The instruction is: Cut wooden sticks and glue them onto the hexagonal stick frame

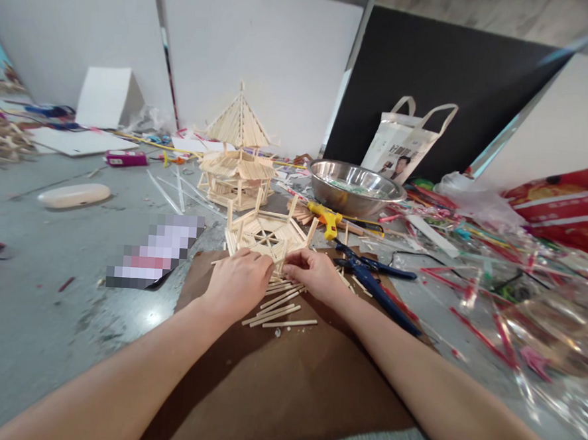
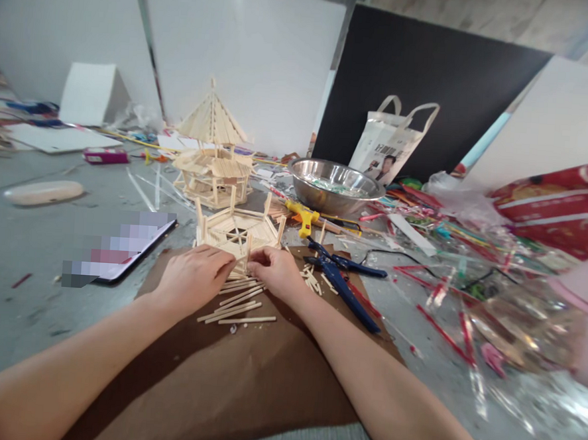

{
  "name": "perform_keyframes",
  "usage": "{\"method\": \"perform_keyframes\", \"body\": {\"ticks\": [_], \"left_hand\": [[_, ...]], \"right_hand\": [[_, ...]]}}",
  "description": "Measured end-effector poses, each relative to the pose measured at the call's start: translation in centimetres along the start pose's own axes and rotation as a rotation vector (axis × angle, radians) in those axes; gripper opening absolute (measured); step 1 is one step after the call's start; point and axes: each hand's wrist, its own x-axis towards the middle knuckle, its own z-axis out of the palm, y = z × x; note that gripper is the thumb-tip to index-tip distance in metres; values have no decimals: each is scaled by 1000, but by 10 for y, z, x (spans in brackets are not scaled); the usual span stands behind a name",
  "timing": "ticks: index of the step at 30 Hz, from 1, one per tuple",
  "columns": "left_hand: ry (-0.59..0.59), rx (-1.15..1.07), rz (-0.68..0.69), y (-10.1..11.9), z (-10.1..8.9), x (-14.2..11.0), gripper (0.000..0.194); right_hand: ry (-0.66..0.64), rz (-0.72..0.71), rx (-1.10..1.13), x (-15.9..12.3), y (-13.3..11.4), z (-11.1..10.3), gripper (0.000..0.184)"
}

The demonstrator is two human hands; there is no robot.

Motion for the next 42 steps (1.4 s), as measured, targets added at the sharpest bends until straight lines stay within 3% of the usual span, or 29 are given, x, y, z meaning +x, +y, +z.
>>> {"method": "perform_keyframes", "body": {"ticks": [42], "left_hand": [[-38, 38, -48, -3, 5, 2, 29]], "right_hand": [[26, -75, -127, 0, 3, 0, 19]]}}
